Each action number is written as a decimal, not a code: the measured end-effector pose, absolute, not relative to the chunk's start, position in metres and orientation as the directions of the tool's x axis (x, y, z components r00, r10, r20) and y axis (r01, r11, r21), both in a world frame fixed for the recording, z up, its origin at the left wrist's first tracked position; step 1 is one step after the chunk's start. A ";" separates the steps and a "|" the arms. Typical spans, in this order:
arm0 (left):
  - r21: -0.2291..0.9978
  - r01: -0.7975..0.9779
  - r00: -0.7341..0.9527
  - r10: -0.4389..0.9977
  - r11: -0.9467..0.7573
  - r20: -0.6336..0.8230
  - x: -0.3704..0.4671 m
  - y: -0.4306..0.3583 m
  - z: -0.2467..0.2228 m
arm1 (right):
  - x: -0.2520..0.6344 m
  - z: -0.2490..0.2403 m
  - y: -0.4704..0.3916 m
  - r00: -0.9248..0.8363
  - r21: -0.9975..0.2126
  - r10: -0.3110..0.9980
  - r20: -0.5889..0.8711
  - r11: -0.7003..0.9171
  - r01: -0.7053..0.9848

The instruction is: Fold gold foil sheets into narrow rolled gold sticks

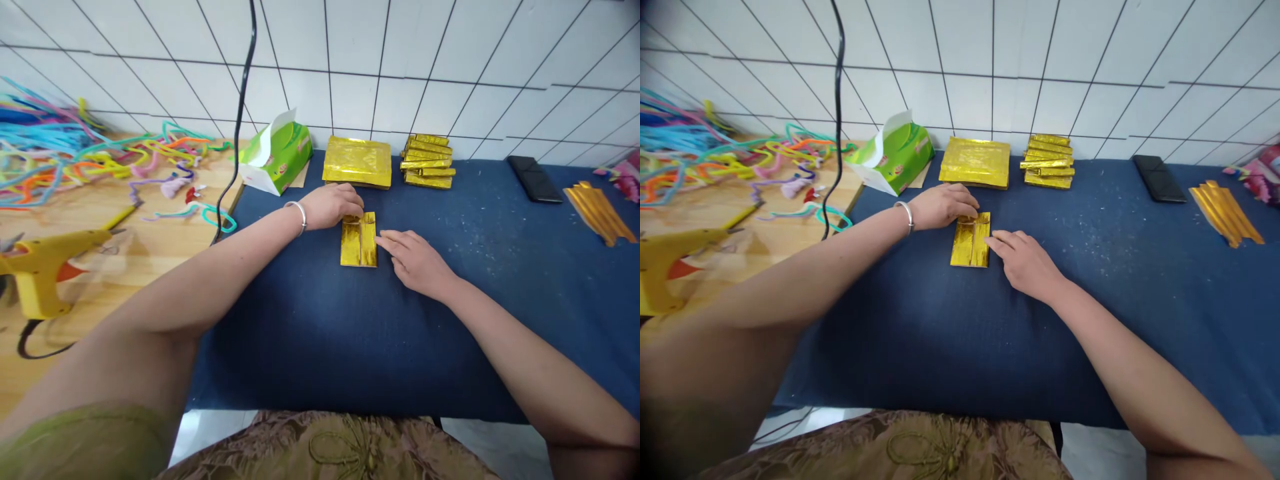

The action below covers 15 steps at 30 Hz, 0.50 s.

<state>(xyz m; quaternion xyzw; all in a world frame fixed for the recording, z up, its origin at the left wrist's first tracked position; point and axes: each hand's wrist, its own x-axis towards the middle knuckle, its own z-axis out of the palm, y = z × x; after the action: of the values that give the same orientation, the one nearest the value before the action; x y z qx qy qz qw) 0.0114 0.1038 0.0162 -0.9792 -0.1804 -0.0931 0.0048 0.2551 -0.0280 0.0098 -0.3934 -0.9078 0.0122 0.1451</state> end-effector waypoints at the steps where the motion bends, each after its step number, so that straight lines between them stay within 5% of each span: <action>1: 0.021 0.363 0.914 0.360 -0.931 0.187 0.013 0.104 0.014 | 0.255 0.009 -0.028 -0.654 -0.086 0.713 0.252 0.690 0.719; 7: 0.099 0.418 0.875 0.430 -0.903 0.223 0.006 0.090 0.000 | 0.250 0.006 -0.026 -0.711 0.092 0.660 0.244 0.714 0.694; 15: 0.186 0.470 0.847 0.501 -0.863 0.181 -0.012 0.075 -0.005 | 0.243 0.000 -0.020 -0.655 -0.018 0.701 0.280 0.687 0.727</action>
<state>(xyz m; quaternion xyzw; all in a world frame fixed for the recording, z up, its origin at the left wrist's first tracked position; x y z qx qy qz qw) -0.0125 0.0747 -0.0052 -0.9585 -0.2532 -0.1123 -0.0673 0.2433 -0.0197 0.0003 -0.3930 -0.9085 -0.0477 0.1336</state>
